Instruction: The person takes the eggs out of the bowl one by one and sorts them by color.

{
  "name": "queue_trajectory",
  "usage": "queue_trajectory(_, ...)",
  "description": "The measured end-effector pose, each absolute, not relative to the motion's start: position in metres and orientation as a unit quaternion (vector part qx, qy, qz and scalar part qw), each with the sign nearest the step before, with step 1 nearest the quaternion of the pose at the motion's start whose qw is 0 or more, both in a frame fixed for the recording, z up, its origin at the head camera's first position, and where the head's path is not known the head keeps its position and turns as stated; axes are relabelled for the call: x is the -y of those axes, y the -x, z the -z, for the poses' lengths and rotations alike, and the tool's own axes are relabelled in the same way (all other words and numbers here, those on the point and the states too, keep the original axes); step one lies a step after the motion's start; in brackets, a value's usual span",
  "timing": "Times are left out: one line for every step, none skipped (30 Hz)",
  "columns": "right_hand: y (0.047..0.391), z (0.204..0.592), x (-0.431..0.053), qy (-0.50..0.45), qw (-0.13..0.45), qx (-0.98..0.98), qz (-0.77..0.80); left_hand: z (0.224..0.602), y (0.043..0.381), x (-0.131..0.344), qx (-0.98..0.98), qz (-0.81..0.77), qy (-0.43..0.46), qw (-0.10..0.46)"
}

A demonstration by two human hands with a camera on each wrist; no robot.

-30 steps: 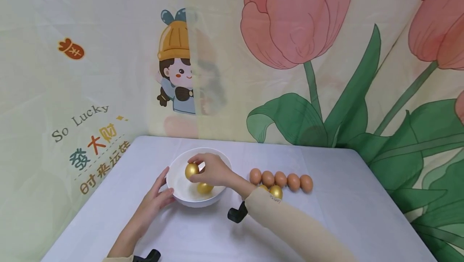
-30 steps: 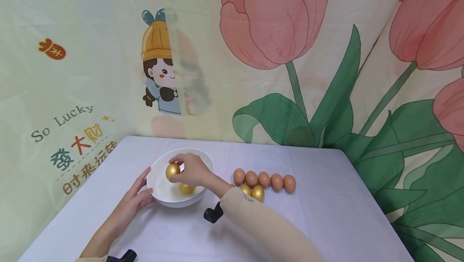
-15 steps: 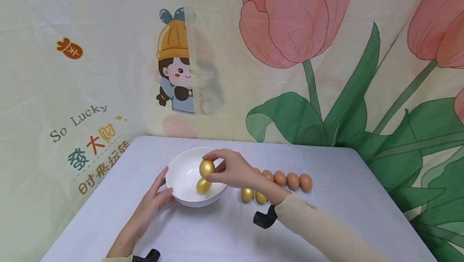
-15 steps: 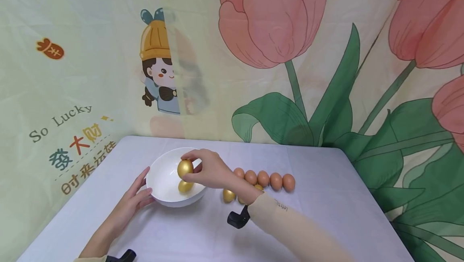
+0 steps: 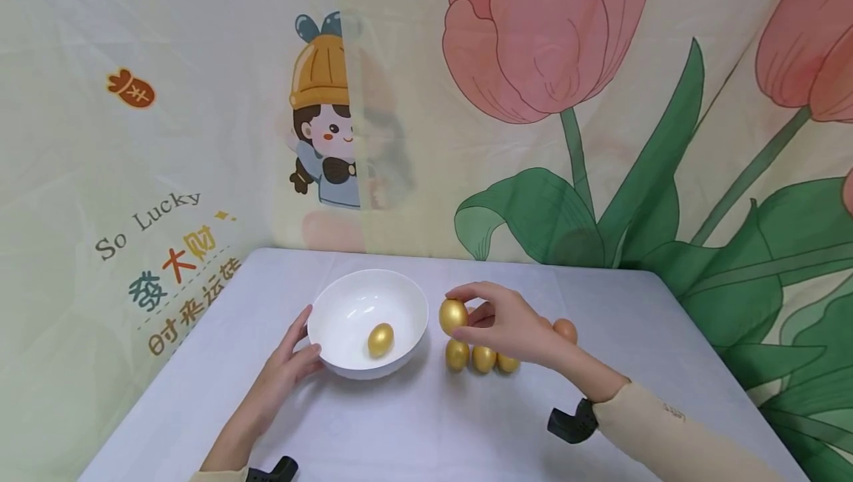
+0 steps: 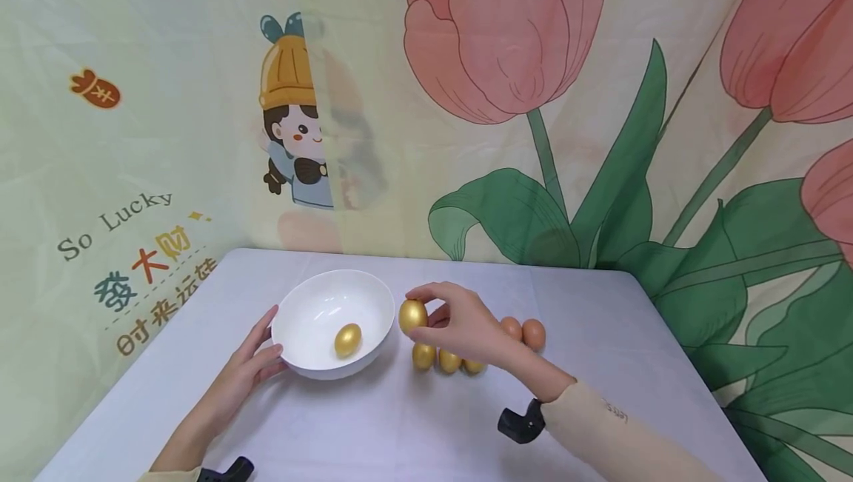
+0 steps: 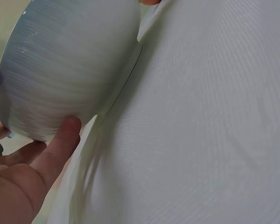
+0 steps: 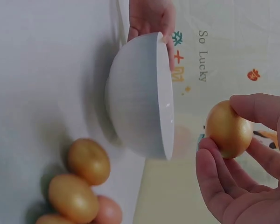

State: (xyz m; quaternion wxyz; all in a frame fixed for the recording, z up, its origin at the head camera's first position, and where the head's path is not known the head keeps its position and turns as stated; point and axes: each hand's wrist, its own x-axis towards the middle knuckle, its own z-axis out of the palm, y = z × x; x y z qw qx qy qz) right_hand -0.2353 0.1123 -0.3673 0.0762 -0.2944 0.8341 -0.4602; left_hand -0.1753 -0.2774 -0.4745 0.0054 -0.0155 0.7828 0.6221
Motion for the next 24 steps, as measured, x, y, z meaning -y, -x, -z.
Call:
queue_trajectory(0.234, 0.369, -0.119, 0.292, 0.073, -0.836, 0.460, 0.475, 0.175, 0.277, -0.783, -0.622, 0.016, 0.005)
queue_trajectory(0.234, 0.370, -0.125, 0.287, 0.070, -0.839, 0.458, 0.475, 0.176, 0.277, -0.783, -0.622, 0.015, 0.005)
queue_trajectory(0.233, 0.372, -0.132, 0.283, 0.068, -0.841, 0.457, 0.475, 0.176, 0.277, -0.784, -0.621, 0.015, 0.004)
queue_trajectory(0.232, 0.373, -0.138, 0.279, 0.065, -0.842, 0.457, 0.475, 0.176, 0.277, -0.784, -0.620, 0.016, 0.004)
queue_trajectory(0.231, 0.374, -0.144, 0.274, 0.063, -0.844, 0.457, 0.475, 0.177, 0.277, -0.784, -0.620, 0.018, 0.003)
queue_trajectory(0.230, 0.376, -0.150, 0.268, 0.062, -0.846, 0.457, 0.475, 0.177, 0.277, -0.785, -0.619, 0.018, 0.003)
queue_trajectory(0.230, 0.377, -0.156, 0.263, 0.061, -0.848, 0.457, 0.475, 0.177, 0.276, -0.785, -0.619, 0.019, 0.003)
queue_trajectory(0.229, 0.378, -0.161, 0.259, 0.060, -0.849, 0.457, 0.475, 0.177, 0.276, -0.785, -0.619, 0.021, 0.004)
queue_trajectory(0.229, 0.379, -0.166, 0.257, 0.060, -0.848, 0.459, 0.475, 0.178, 0.276, -0.786, -0.618, 0.023, 0.004)
queue_trajectory(0.229, 0.381, -0.171, 0.255, 0.059, -0.848, 0.462, 0.475, 0.178, 0.276, -0.787, -0.617, 0.023, 0.004)
queue_trajectory(0.228, 0.383, -0.175, 0.254, 0.057, -0.848, 0.461, 0.475, 0.177, 0.276, -0.787, -0.617, 0.024, 0.004)
queue_trajectory(0.229, 0.385, -0.180, 0.256, 0.055, -0.847, 0.462, 0.476, 0.178, 0.276, -0.787, -0.617, 0.023, 0.005)
queue_trajectory(0.229, 0.387, -0.184, 0.256, 0.053, -0.848, 0.462, 0.476, 0.177, 0.276, -0.787, -0.617, 0.024, 0.004)
queue_trajectory(0.229, 0.389, -0.189, 0.258, 0.051, -0.847, 0.461, 0.476, 0.177, 0.276, -0.787, -0.617, 0.024, 0.004)
queue_trajectory(0.230, 0.392, -0.193, 0.259, 0.050, -0.847, 0.462, 0.476, 0.177, 0.276, -0.786, -0.618, 0.023, 0.004)
queue_trajectory(0.230, 0.394, -0.198, 0.262, 0.049, -0.847, 0.461, 0.476, 0.177, 0.276, -0.786, -0.618, 0.022, 0.004)
queue_trajectory(0.231, 0.397, -0.202, 0.263, 0.048, -0.847, 0.459, 0.476, 0.176, 0.276, -0.784, -0.620, 0.023, 0.004)
queue_trajectory(0.231, 0.400, -0.206, 0.263, 0.049, -0.847, 0.460, 0.476, 0.176, 0.276, -0.783, -0.622, 0.022, 0.004)
queue_trajectory(0.232, 0.403, -0.209, 0.260, 0.049, -0.847, 0.462, 0.476, 0.176, 0.276, -0.782, -0.622, 0.022, 0.004)
queue_trajectory(0.232, 0.406, -0.213, 0.259, 0.050, -0.847, 0.462, 0.476, 0.176, 0.276, -0.781, -0.624, 0.022, 0.005)
queue_trajectory(0.232, 0.410, -0.217, 0.256, 0.051, -0.847, 0.464, 0.475, 0.175, 0.276, -0.780, -0.625, 0.021, 0.005)
queue_trajectory(0.232, 0.413, -0.220, 0.252, 0.051, -0.847, 0.465, 0.476, 0.175, 0.277, -0.780, -0.625, 0.021, 0.005)
queue_trajectory(0.233, 0.417, -0.223, 0.249, 0.051, -0.847, 0.466, 0.475, 0.175, 0.277, -0.780, -0.625, 0.021, 0.005)
queue_trajectory(0.233, 0.421, -0.226, 0.246, 0.049, -0.847, 0.468, 0.475, 0.175, 0.277, -0.780, -0.625, 0.022, 0.005)
